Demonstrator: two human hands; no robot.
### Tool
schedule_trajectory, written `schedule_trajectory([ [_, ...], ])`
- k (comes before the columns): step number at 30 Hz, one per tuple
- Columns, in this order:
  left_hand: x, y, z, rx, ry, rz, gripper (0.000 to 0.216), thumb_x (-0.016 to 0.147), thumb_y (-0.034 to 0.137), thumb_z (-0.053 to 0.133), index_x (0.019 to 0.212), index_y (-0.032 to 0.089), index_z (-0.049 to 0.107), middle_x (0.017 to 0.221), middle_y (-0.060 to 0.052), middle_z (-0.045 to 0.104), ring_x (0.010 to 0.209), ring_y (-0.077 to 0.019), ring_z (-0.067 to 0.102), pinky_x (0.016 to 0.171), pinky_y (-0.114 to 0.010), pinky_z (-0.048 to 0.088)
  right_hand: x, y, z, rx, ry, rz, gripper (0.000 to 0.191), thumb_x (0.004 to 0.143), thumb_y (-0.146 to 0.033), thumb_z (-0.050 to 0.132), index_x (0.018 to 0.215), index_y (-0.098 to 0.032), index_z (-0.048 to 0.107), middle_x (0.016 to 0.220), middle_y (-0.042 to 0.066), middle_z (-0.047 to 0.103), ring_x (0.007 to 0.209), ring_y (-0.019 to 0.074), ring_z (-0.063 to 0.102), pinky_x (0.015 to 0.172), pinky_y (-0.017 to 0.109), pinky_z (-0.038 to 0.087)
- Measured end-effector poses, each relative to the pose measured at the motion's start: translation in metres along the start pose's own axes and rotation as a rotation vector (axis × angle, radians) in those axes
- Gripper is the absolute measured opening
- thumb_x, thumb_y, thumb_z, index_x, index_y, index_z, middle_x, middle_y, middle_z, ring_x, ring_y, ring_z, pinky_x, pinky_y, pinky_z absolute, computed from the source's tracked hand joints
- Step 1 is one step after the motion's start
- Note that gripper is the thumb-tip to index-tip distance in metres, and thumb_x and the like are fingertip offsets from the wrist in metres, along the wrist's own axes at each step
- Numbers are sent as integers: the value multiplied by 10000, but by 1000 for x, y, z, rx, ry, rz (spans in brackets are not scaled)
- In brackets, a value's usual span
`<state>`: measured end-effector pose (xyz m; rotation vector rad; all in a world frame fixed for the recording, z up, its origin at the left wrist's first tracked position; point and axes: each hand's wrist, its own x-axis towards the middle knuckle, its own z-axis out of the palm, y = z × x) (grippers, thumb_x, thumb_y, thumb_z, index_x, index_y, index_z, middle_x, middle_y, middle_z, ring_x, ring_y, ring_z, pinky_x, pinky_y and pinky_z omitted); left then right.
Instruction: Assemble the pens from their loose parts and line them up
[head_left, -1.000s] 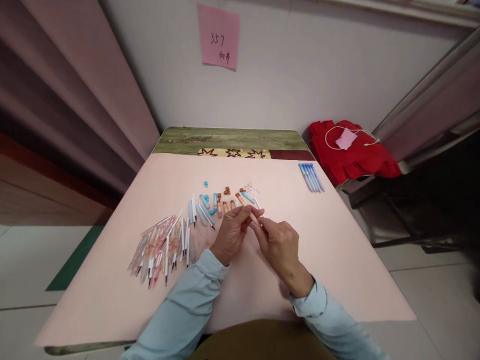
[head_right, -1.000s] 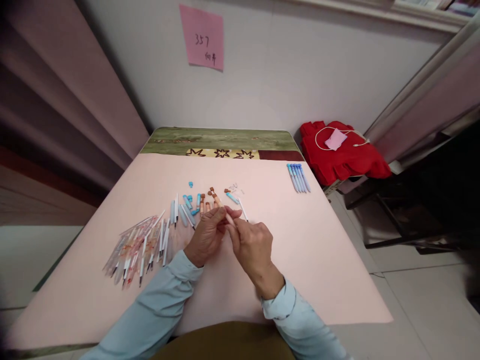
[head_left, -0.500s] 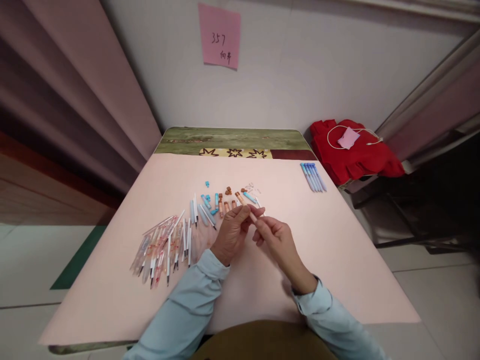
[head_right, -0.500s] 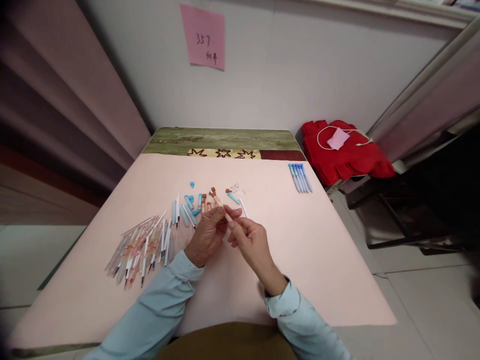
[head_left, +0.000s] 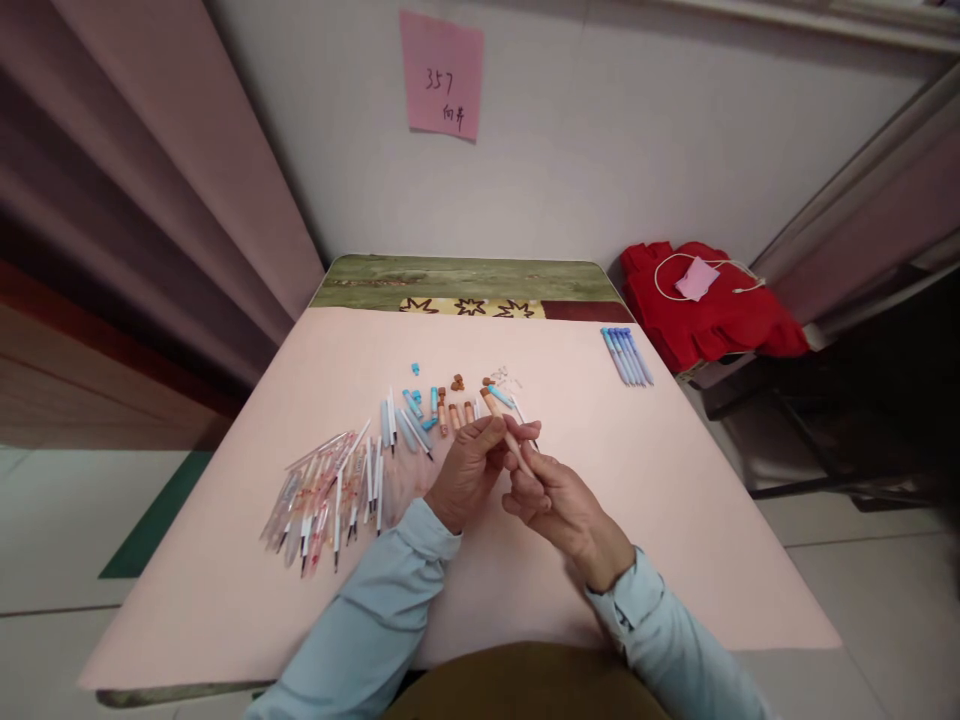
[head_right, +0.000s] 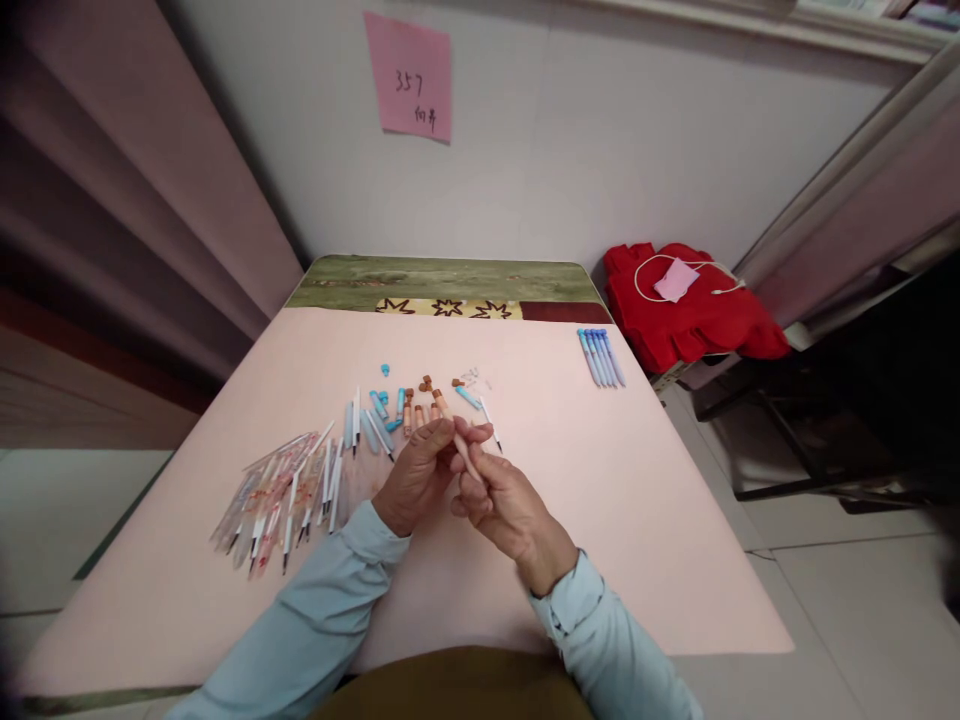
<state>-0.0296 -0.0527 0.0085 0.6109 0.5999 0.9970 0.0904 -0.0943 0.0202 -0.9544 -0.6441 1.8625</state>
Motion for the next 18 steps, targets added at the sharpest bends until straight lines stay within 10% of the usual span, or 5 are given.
schedule_trajectory([
  [10,8,-2,-4,21,66,79,300,771,415,755,907,148,755,918,-93,739,665,-153,644,632,-288,513,-3,-1,-6,-641,212,-389,365,900,-531,581,850,-181,670,598,-5,604,521,122,525,550,247,420],
  [18,13,1,-6,164,139,202,191,727,322,793,753,145,725,660,4,615,579,-81,520,579,-215,413,-6,4,-14,-1540,626,-932,243,977,-357,540,984,-206,730,757,29,743,624,139,625,664,269,379],
])
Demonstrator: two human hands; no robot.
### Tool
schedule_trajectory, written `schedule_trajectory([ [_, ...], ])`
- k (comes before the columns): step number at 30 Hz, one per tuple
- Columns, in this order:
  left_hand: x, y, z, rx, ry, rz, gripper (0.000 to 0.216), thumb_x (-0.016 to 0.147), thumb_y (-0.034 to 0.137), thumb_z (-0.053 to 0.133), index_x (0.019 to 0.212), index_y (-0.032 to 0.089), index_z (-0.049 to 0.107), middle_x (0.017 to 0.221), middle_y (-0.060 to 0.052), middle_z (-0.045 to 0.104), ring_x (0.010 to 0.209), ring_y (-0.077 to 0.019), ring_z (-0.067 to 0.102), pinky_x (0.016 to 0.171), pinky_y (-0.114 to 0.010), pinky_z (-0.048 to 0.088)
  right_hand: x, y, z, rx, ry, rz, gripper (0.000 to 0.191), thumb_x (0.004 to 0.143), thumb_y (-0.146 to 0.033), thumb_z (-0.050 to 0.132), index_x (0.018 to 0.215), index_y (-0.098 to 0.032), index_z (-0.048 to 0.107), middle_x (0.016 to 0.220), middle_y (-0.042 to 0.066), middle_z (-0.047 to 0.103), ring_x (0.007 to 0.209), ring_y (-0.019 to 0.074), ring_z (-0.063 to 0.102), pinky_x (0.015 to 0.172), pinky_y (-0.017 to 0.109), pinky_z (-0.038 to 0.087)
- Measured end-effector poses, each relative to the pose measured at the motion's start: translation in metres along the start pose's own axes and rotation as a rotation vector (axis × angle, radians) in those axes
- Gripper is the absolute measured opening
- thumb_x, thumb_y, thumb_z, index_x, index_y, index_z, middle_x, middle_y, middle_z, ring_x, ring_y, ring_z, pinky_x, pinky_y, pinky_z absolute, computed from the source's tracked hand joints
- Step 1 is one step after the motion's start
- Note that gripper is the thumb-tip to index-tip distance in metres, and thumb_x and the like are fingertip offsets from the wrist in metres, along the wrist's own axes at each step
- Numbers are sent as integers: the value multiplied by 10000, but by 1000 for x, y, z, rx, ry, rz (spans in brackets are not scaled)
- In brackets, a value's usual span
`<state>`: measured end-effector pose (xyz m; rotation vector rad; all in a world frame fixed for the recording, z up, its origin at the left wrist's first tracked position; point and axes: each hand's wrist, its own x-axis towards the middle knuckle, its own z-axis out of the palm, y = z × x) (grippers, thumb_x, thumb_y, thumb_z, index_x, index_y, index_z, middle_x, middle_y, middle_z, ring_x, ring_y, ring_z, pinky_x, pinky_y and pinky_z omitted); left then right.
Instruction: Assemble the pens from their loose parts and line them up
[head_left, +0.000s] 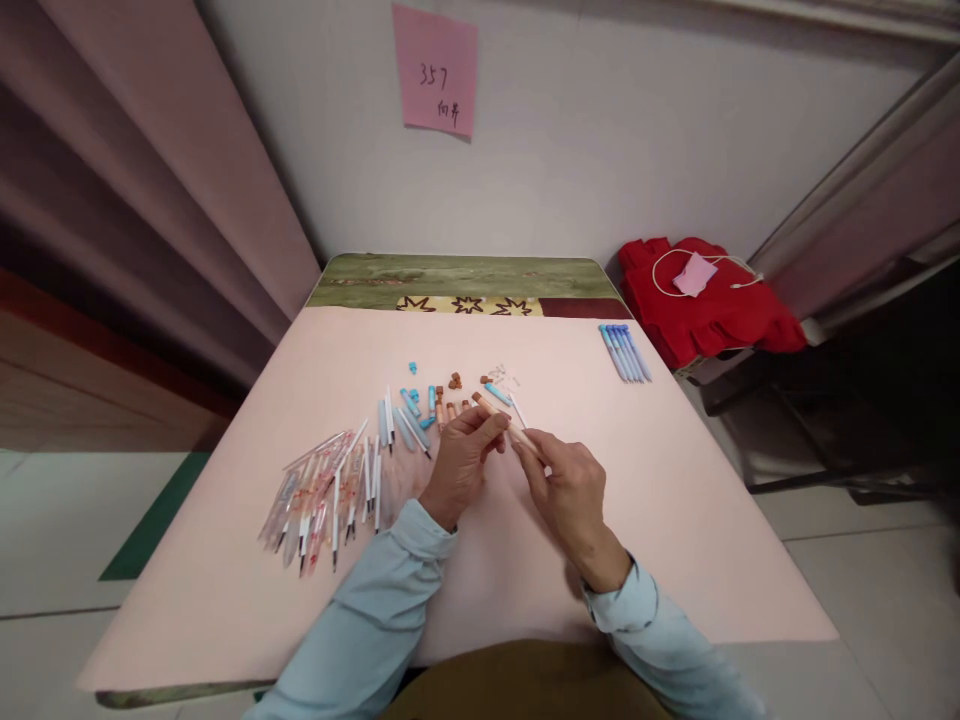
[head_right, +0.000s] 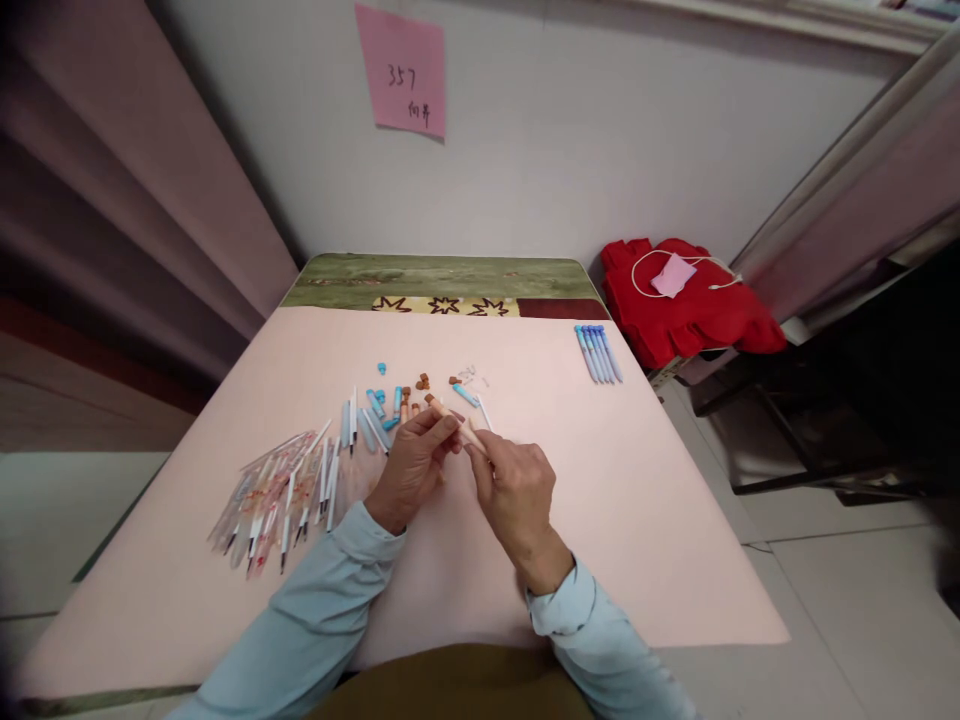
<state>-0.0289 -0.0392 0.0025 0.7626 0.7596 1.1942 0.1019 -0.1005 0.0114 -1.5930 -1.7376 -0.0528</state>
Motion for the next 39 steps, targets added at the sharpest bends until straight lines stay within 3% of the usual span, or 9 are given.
schedule_trajectory([
  [6,-1,-5,-2,90,1,27,180,758,327,762,738,153,720,610,13,573,589,-91,493,614,-230,393,2,2,2,-175,117,-164,219,989,-313,550,1003,-183,725,741,38,743,636,127,629,697,290,354],
  [13,0,-7,-3,68,-32,-2,211,760,353,763,797,146,746,671,-5,600,623,-97,499,625,-234,396,0,-7,1,-174,5,-90,304,1011,-328,480,893,-176,715,642,31,669,573,137,559,643,304,310],
  [16,-1,-6,-2,13,-74,-18,198,772,334,757,831,146,749,701,-14,617,641,-101,523,643,-236,413,1,-9,-1,141,-161,157,390,1012,-408,430,853,-187,710,627,24,634,564,132,536,601,281,309],
  [20,-4,-3,0,-67,-148,-62,179,806,325,731,869,158,736,658,-4,609,577,-94,524,595,-233,403,9,-6,-7,926,-438,605,458,935,-572,486,789,-177,667,487,-51,439,439,93,356,494,252,246],
  [23,-7,-2,1,-92,-202,-86,168,832,320,706,876,159,728,624,-1,603,549,-92,528,598,-234,414,15,-2,-10,1418,-627,886,389,866,-548,617,766,-173,620,468,-101,317,415,59,187,475,240,210],
  [27,-10,-1,3,-132,-204,-65,177,808,325,733,835,149,724,663,-14,625,589,-96,553,622,-226,434,16,2,-12,1726,-856,1052,303,862,-471,661,784,-183,607,476,-134,205,408,40,82,483,224,232],
  [30,-10,-1,4,-145,-165,-74,206,789,349,753,814,148,716,646,-1,601,571,-83,524,593,-211,424,15,0,-10,1657,-819,1005,357,869,-522,631,778,-177,636,439,-127,237,386,42,132,477,228,232],
  [35,-5,-1,4,-116,-66,-92,226,710,324,820,744,144,687,649,18,581,563,-70,497,560,-197,417,17,-6,-9,1228,-558,716,446,838,-586,644,770,-147,686,524,-17,543,463,87,419,493,248,287],
  [39,-4,0,3,-129,-85,-120,256,748,384,785,762,145,696,621,24,565,528,-62,467,555,-200,422,18,-6,-9,1353,-600,774,414,836,-547,664,807,-135,690,509,-41,499,454,69,374,499,236,271],
])
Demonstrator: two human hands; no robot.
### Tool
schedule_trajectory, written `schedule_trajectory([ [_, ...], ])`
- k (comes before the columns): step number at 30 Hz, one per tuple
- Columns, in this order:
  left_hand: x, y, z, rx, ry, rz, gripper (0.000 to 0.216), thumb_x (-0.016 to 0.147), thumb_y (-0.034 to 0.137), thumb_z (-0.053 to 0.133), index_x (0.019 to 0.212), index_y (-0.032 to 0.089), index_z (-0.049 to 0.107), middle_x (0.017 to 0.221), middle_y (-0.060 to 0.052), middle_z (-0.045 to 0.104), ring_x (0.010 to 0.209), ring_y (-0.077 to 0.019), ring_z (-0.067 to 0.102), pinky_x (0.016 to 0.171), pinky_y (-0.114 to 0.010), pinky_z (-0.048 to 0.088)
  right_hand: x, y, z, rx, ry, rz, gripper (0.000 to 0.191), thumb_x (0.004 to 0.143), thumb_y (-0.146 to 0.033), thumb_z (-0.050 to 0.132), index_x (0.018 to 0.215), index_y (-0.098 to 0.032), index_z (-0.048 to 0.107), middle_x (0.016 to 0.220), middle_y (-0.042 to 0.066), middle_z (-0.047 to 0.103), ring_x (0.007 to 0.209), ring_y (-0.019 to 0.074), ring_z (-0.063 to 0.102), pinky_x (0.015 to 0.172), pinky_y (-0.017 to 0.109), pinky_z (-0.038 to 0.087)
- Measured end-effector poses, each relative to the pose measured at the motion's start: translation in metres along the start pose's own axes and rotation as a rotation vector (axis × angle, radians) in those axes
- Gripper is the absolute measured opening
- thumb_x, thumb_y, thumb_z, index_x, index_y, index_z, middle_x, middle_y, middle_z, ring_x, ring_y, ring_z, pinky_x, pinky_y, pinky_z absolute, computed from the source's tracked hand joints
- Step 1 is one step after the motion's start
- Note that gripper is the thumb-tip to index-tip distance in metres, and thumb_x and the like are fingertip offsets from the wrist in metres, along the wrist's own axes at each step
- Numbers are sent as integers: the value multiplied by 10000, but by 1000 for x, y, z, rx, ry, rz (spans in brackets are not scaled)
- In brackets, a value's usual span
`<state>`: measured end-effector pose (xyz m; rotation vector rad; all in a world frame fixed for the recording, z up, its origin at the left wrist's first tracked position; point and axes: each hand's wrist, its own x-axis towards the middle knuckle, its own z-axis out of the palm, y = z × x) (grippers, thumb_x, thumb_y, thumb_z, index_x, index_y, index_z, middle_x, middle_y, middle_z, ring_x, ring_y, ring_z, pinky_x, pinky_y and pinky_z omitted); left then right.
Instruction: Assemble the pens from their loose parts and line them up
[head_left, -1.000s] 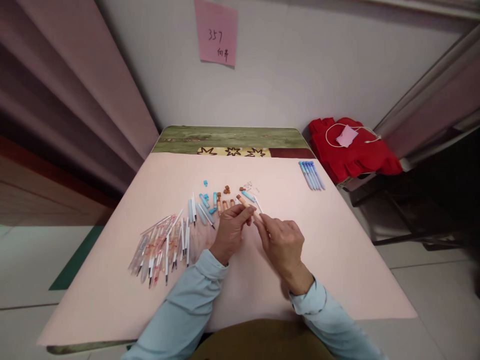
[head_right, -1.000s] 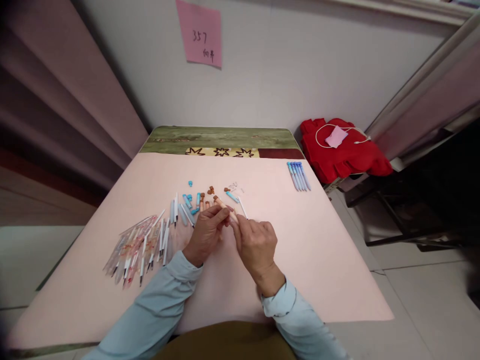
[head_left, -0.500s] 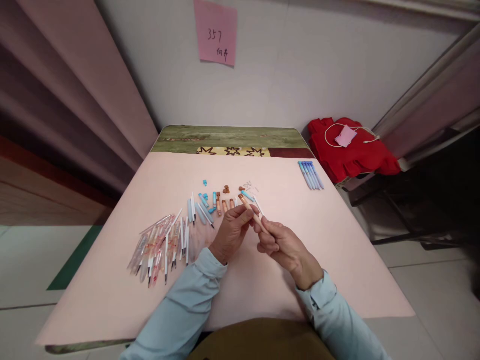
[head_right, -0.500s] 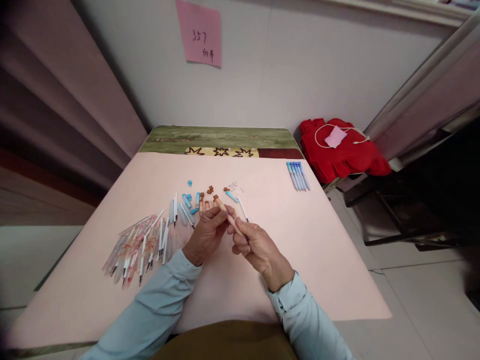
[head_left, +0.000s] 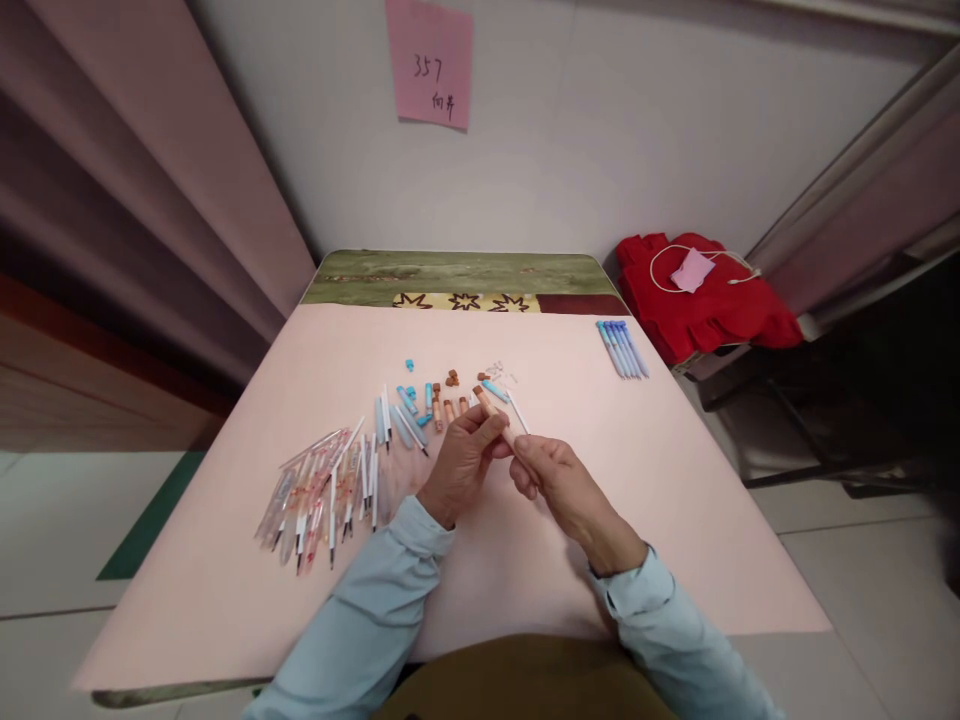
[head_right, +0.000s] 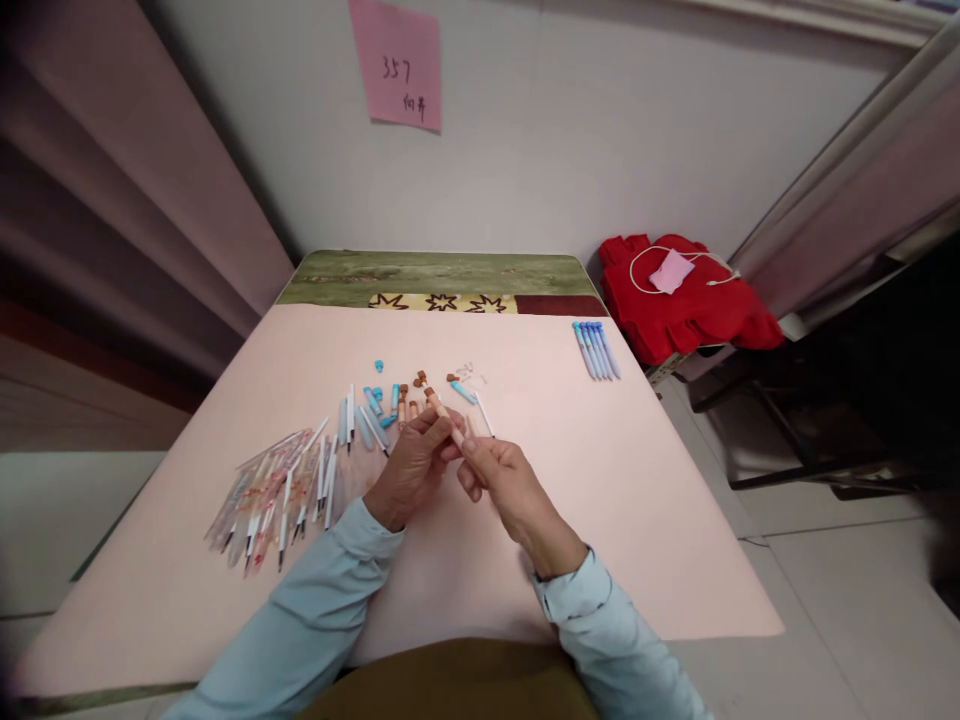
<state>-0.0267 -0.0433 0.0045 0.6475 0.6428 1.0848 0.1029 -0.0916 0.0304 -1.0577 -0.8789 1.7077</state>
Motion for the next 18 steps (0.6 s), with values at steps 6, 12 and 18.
schedule_trajectory([
  [6,-7,7,1,-71,-129,-90,275,803,337,738,1014,161,744,954,-80,703,851,-154,638,832,-283,494,-3,-2,-3,492,-134,269,254,856,-391,694,836,-143,646,480,-123,269,432,41,145,497,199,245],
  [12,-12,9,2,-98,-119,-141,277,793,351,747,1002,170,749,938,-82,724,851,-176,665,851,-313,502,-7,-2,-1,541,-210,303,299,946,-410,566,954,-136,686,510,-122,175,453,63,65,527,208,288],
  [18,-13,9,2,-100,-127,-133,187,766,362,771,833,188,751,864,-66,720,885,-199,662,865,-335,503,-11,0,3,490,-255,298,315,937,-455,567,940,-165,689,513,-113,199,451,69,78,534,226,294],
])
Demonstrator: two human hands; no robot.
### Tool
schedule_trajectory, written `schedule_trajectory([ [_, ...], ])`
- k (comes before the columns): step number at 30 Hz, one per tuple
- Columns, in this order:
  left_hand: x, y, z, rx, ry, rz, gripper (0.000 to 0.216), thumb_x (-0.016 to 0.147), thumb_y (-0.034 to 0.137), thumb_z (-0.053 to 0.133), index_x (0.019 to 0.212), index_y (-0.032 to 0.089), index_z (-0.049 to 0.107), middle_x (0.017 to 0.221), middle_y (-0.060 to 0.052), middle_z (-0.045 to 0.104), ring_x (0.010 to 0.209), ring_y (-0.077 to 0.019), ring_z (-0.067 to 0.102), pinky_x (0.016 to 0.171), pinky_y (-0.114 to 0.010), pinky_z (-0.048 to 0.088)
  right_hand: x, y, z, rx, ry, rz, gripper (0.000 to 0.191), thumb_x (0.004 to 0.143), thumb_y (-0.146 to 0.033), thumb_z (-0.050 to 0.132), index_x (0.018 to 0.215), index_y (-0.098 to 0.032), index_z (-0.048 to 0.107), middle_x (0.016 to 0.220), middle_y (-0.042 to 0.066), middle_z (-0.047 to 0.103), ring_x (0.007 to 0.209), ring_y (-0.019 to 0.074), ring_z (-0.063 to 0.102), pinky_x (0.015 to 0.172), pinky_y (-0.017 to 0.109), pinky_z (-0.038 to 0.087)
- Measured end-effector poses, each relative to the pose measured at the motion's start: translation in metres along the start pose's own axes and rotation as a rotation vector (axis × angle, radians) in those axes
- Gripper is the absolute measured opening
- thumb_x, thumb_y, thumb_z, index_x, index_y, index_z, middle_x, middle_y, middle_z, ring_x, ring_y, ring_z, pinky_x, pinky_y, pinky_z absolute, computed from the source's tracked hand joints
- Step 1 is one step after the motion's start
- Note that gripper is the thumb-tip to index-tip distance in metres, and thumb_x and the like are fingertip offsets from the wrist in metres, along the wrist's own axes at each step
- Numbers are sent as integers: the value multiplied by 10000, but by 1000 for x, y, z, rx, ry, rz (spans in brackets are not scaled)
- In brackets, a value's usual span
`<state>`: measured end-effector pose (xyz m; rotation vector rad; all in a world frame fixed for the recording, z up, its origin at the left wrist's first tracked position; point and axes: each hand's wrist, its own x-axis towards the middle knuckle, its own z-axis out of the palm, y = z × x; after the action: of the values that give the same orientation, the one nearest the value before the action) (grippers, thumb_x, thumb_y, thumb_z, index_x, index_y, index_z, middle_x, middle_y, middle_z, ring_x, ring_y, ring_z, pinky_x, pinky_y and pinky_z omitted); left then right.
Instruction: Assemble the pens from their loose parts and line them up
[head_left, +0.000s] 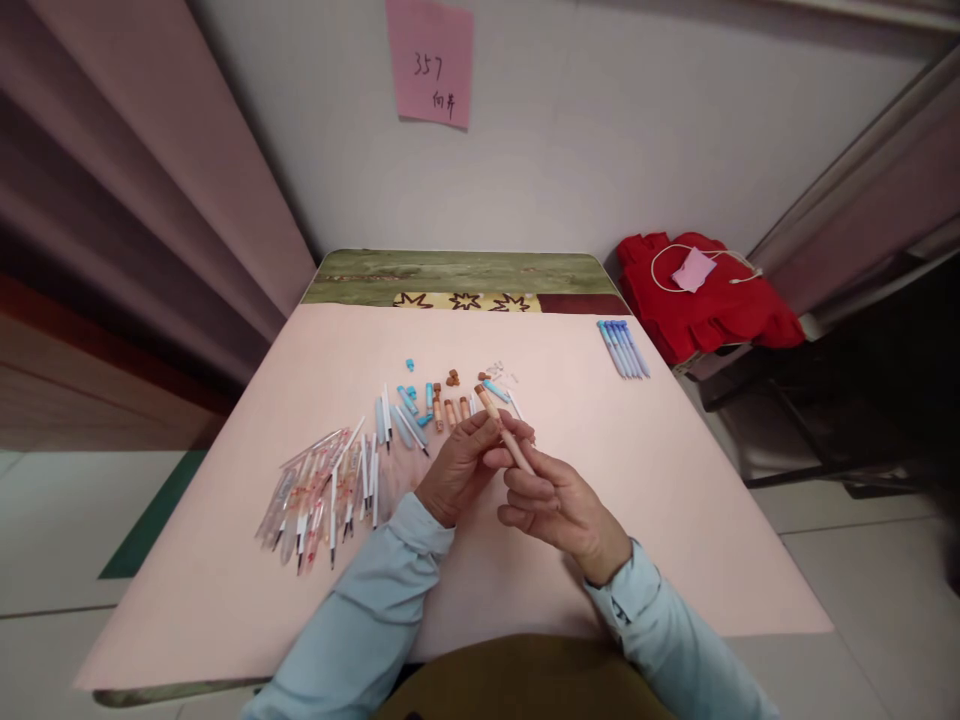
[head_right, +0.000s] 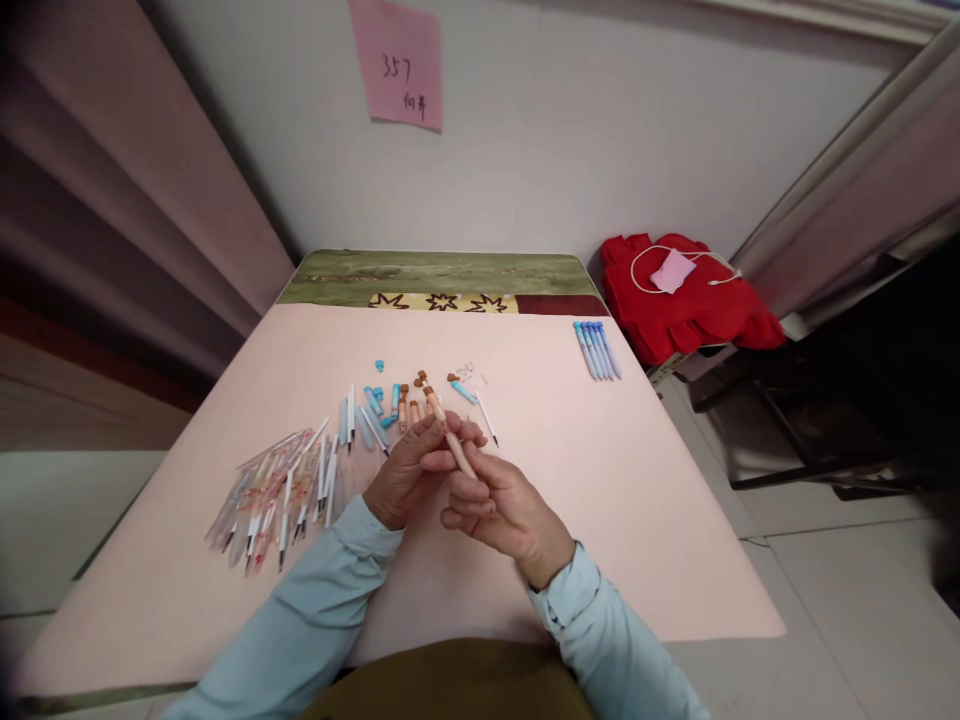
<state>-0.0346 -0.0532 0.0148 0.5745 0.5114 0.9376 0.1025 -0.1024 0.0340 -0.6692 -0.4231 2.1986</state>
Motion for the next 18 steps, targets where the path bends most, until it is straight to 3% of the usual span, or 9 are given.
schedule_trajectory([
  [6,3,-2,-3,140,102,72,262,780,403,747,803,143,774,925,-111,741,815,-188,668,821,-312,507,5,3,-2,0,80,-52,307,814,-458,735,791,-171,628,495,-113,288,463,55,149,525,206,281],
  [10,5,-3,-2,176,121,113,249,765,391,764,805,146,778,773,-87,732,836,-212,685,889,-342,496,7,2,-5,-153,164,-113,392,807,-533,715,764,-153,627,501,-77,393,484,69,289,539,227,305],
  [13,6,-5,-1,184,133,99,261,744,409,777,820,159,776,634,-58,687,773,-235,691,852,-386,512,8,2,-4,-285,219,-174,447,798,-590,690,721,-156,610,501,-56,447,473,73,330,517,237,284],
  [18,9,-8,-3,209,156,151,214,748,382,778,769,169,768,772,-79,731,858,-224,688,881,-383,500,11,5,-2,-511,335,-272,476,817,-631,625,696,-172,598,495,-44,471,469,89,376,489,234,276],
])
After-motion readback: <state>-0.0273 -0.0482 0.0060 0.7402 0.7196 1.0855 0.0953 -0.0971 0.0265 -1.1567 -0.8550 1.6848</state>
